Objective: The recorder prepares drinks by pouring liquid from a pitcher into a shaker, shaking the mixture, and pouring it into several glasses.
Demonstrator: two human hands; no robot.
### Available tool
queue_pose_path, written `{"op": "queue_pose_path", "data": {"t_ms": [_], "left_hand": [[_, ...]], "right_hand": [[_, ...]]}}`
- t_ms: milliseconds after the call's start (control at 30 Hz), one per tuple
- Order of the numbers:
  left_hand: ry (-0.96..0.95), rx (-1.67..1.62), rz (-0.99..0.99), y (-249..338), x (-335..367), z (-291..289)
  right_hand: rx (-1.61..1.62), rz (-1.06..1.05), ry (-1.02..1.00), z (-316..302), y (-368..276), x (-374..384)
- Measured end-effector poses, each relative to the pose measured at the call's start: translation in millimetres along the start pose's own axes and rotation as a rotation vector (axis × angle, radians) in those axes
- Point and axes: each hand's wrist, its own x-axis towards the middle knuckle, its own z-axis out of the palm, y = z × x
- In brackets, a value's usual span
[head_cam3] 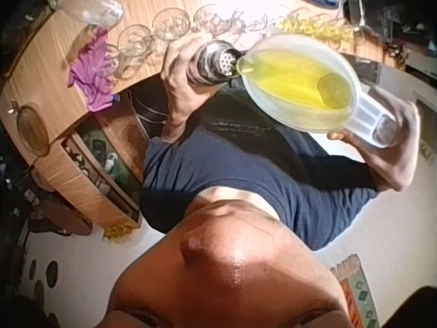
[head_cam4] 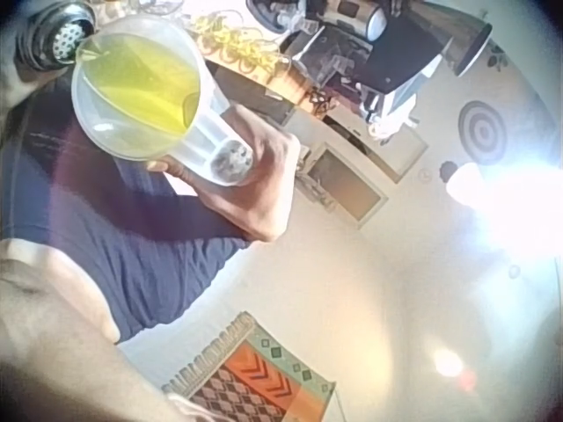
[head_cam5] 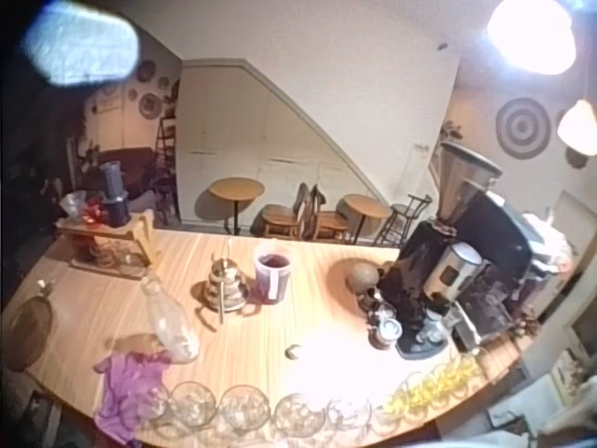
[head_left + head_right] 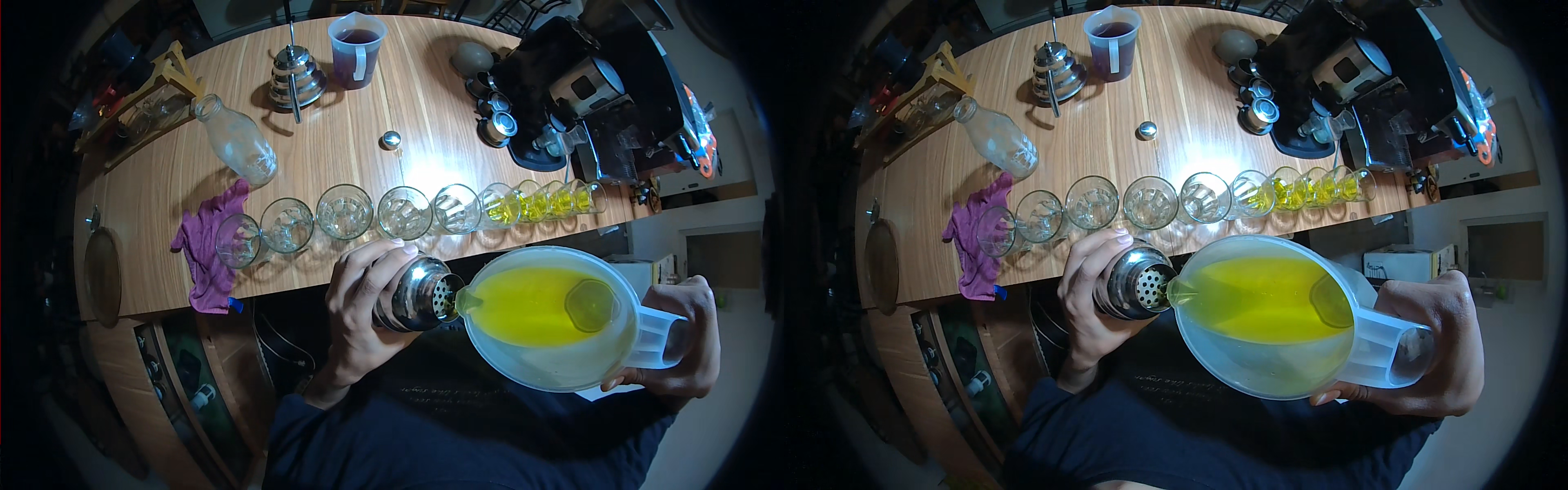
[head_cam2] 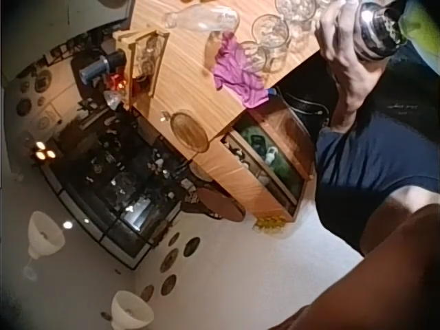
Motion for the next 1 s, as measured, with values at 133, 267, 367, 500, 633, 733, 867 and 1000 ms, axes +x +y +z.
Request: {"op": "queue_pose_path", "data": {"t_ms": [133,267,367,500,633,733,867,1000], "left_hand": [[0.006,0.021,-0.016,-0.2,-3.7,-1.0],[-0.002,0.003,0.004,-1.2,0.3,-0.6],[-0.004,0.001,0.005,-1.4,0.6,-0.5],[-0.003,0.009,-0.016,-2.3,-1.3,-0.9],[-0.005,-0.012,-0.011,-4.0,1.6,-0.1],[-0.012,-0.018,0.004,-4.0,4.6,0.0],[-0.001,0.003,-0.010,-3.3,2.0,-0.2],[-0.003,0.002,-0.019,-4.7,2.1,0.0]], "right_hand": [[0.143,0.085,-0.025,3.5,7.2,2.4],[0.112,0.072,-0.021,-0.2,-1.7,5.3],[-0.041,-0.051,0.049,1.0,-0.9,4.4],[0.071,-0.011,-0.018,-1.6,4.8,11.8],[0.134,0.008,-0.003,-2.1,1.7,17.2],[0.198,0.029,-0.017,-5.2,4.5,16.5],[0.217,0.014,-0.124,-7.7,12.9,26.4],[0.151,-0.035,-0.024,-2.5,6.0,28.7]]}}
